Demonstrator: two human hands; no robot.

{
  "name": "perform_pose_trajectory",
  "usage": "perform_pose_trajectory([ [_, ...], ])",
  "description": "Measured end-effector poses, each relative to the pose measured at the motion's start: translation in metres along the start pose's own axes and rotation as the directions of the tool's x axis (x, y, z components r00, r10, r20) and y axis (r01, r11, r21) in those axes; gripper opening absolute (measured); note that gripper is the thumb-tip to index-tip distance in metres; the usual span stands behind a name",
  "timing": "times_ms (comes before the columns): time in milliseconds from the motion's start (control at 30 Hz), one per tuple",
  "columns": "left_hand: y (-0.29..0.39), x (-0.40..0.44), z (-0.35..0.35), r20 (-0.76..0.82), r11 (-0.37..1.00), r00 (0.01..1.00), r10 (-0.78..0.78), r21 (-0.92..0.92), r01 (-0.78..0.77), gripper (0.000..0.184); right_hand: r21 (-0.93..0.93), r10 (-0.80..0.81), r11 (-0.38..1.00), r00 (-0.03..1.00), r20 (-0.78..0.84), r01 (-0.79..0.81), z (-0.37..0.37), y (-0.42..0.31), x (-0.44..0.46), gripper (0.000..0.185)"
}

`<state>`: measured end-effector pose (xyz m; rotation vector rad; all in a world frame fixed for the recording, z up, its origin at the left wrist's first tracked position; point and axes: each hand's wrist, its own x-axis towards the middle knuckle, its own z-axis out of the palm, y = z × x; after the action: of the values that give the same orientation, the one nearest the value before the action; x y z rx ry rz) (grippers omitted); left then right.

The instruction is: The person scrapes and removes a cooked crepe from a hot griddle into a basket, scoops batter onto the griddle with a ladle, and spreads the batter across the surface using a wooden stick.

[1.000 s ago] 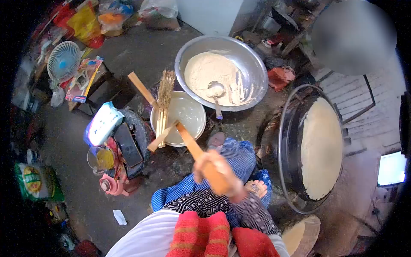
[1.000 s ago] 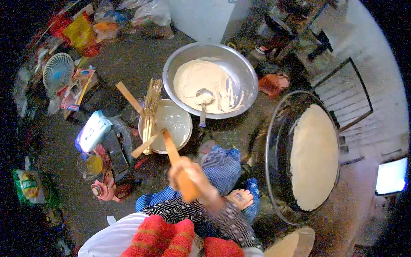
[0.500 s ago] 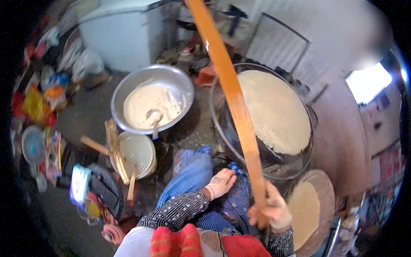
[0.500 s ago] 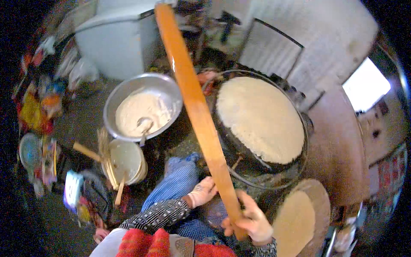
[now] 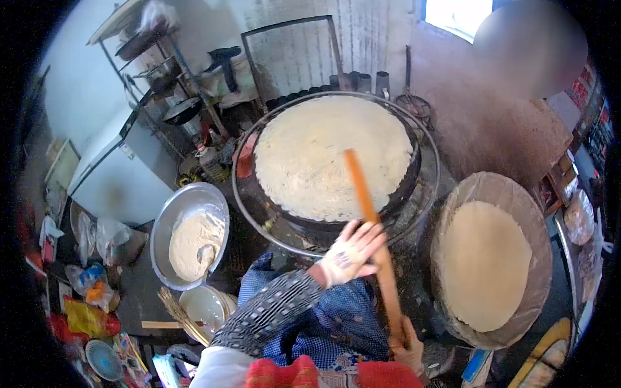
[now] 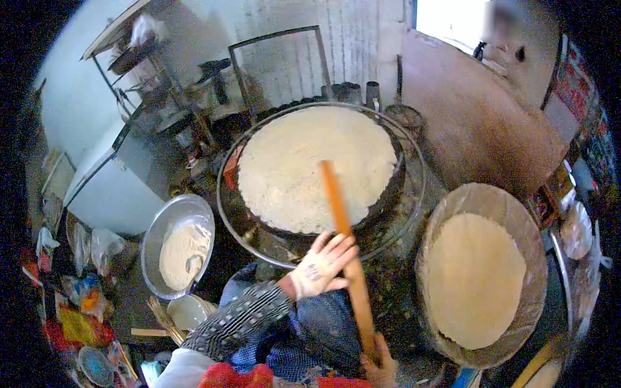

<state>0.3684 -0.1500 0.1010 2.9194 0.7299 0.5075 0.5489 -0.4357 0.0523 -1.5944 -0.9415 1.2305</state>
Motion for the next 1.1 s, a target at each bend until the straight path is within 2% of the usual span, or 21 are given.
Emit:
perform_pose_trajectory([
  [67, -0.005, 0.060, 0.016, 0.003, 0.996, 0.996, 0.084, -0.005, -0.084, 0.093, 0.083, -0.152, 0.983, 0.982, -0.110, 0.162, -0.004, 0.016, 0.004, 0.067],
  [100, -0.013, 0.082, 0.035, 0.012, 0.993, 0.993, 0.117, 0.003, -0.117, 0.097, 0.262, -0.026, 0.964, 0.995, -0.101, 0.052, 0.000, 0.011, 0.012, 0.068],
  [133, -0.027, 0.096, 0.066, 0.157, 0.991, 0.981, 0.114, 0.059, -0.124, 0.103, 0.431, 0.095, 0.900, 0.993, -0.071, -0.056, 0.009, 0.001, 0.026, 0.068],
  [167, -0.038, 0.105, 0.075, 0.217, 0.986, 0.972, 0.095, 0.111, -0.122, 0.106, 0.583, 0.206, 0.797, 0.978, -0.019, -0.157, 0.013, -0.002, 0.039, 0.068],
  [233, -0.062, 0.120, 0.077, 0.376, 0.981, 0.926, 0.009, 0.176, -0.081, 0.109, 0.520, 0.210, 0.824, 0.974, 0.089, -0.226, 0.013, 0.008, 0.067, 0.070],
  [300, -0.091, 0.122, 0.052, 0.440, 0.976, 0.892, -0.109, 0.218, 0.011, 0.111, 0.548, 0.248, 0.764, 0.938, 0.241, -0.342, 0.019, -0.031, 0.099, 0.065],
  [367, -0.134, 0.100, 0.060, 0.295, 0.971, 0.949, -0.114, 0.234, 0.044, 0.113, 0.566, 0.205, 0.739, 0.922, 0.329, -0.367, 0.031, -0.047, 0.123, 0.066],
  [433, -0.163, 0.080, 0.054, 0.257, 0.959, 0.954, -0.156, 0.270, 0.084, 0.111, 0.558, 0.183, 0.723, 0.891, 0.415, -0.408, 0.045, -0.057, 0.142, 0.075],
  [467, -0.177, 0.070, 0.049, 0.235, 0.955, 0.956, -0.174, 0.276, 0.106, 0.111, 0.570, 0.147, 0.716, 0.885, 0.442, -0.404, 0.055, -0.056, 0.154, 0.071],
  [533, -0.199, 0.050, 0.042, 0.193, 0.946, 0.959, -0.208, 0.289, 0.147, 0.110, 0.500, 0.174, 0.760, 0.872, 0.458, -0.415, 0.071, -0.056, 0.169, 0.068],
  [667, -0.228, -0.002, 0.028, 0.100, 0.926, 0.956, -0.277, 0.294, 0.237, 0.105, 0.407, 0.099, 0.857, 0.876, 0.472, -0.316, 0.102, -0.063, 0.186, 0.059],
  [767, -0.241, -0.051, 0.012, 0.053, 0.886, 0.933, -0.357, 0.335, 0.321, 0.103, 0.280, -0.007, 0.949, 0.881, 0.472, -0.143, 0.130, -0.046, 0.195, 0.058],
  [833, -0.251, -0.086, 0.000, 0.088, 0.860, 0.895, -0.437, 0.332, 0.387, 0.112, 0.253, -0.072, 0.965, 0.869, 0.490, -0.063, 0.150, -0.047, 0.196, 0.058],
  [900, -0.247, -0.118, -0.021, 0.106, 0.817, 0.846, -0.522, 0.346, 0.461, 0.111, 0.164, 0.020, 0.978, 0.834, 0.551, -0.131, 0.161, -0.060, 0.193, 0.059],
  [1000, -0.224, -0.169, -0.029, -0.007, 0.780, 0.834, -0.552, 0.349, 0.519, 0.108, 0.133, -0.005, 0.988, 0.824, 0.566, -0.085, 0.177, -0.047, 0.184, 0.058],
  [1067, -0.195, -0.175, -0.027, -0.053, 0.780, 0.842, -0.538, 0.348, 0.520, 0.107, -0.033, -0.141, 0.982, 0.844, 0.517, 0.184, 0.156, -0.039, 0.165, 0.059],
  [1100, -0.180, -0.162, -0.021, -0.105, 0.807, 0.882, -0.459, 0.365, 0.463, 0.110, -0.101, -0.219, 0.949, 0.852, 0.475, 0.300, 0.139, -0.029, 0.150, 0.060],
])
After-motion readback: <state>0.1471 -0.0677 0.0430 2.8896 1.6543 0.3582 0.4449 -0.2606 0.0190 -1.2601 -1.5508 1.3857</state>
